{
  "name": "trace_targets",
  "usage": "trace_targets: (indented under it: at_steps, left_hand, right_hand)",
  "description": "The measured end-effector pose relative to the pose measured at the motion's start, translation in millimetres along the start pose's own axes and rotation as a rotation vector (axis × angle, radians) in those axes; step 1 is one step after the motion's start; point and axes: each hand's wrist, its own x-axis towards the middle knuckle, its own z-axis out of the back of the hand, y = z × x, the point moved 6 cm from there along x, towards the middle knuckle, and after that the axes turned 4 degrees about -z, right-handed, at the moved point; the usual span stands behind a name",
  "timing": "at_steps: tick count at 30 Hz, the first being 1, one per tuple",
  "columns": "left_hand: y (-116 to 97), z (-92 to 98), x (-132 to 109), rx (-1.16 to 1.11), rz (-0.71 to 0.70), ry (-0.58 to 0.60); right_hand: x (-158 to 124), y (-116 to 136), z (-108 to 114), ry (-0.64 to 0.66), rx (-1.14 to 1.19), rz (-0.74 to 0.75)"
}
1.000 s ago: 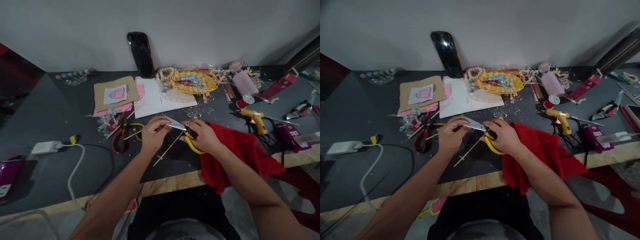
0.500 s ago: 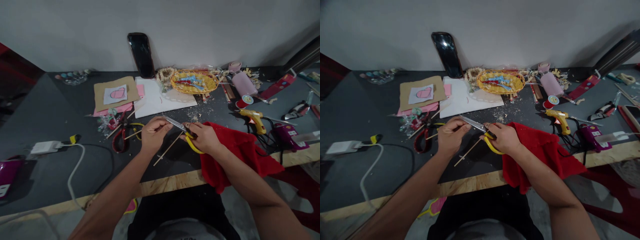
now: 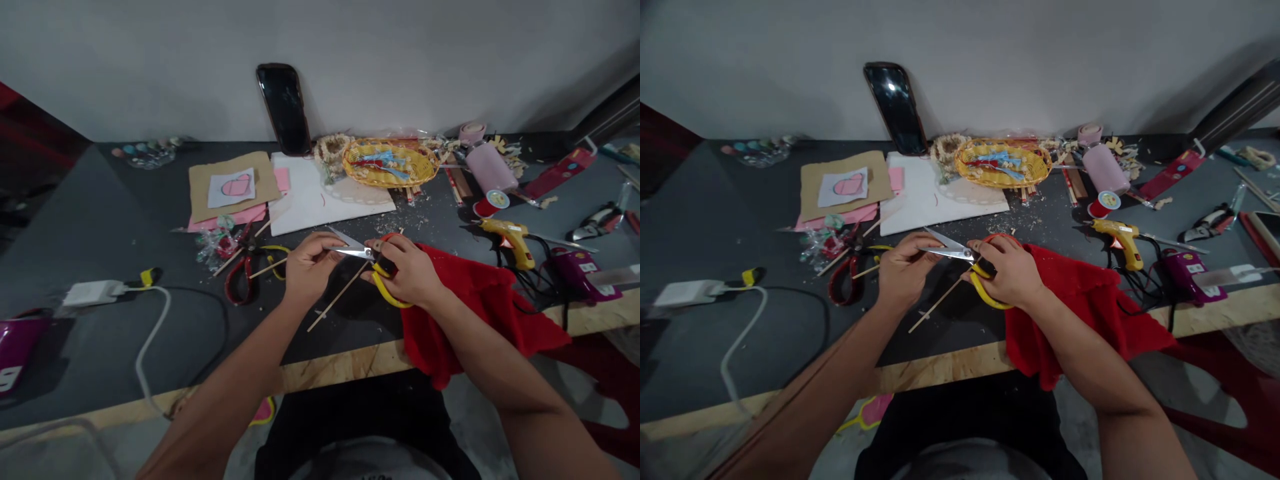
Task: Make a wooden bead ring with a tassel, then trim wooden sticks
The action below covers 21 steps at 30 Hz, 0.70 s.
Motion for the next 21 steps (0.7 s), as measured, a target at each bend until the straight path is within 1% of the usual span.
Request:
trace_targets:
  at_steps: [10, 15, 18, 21]
  left_hand:
    - [-0.3, -0.8, 0.9, 0.045, -0.009, 0.025]
    - [-1.8, -0.1, 0.6, 0.049, 0.010, -0.011]
    - [-1.6, -0.8, 0.3, 0.021, 0.021, -0.010]
    - [3.0, -1.3, -0.6, -0.037, 0.035, -0.008]
  right_hand:
    - [-1.0, -2.4, -2.9, 0.026, 0.039, 0.012]
    - [-1.8, -2.6, -3.7, 0.044, 0.037, 0.005]
    - [-1.3, -3.2, -2.3, 0.035, 0.025, -0.006]
    - [-0.2, -2.8, -0.7, 0.034, 0.014, -0.012]
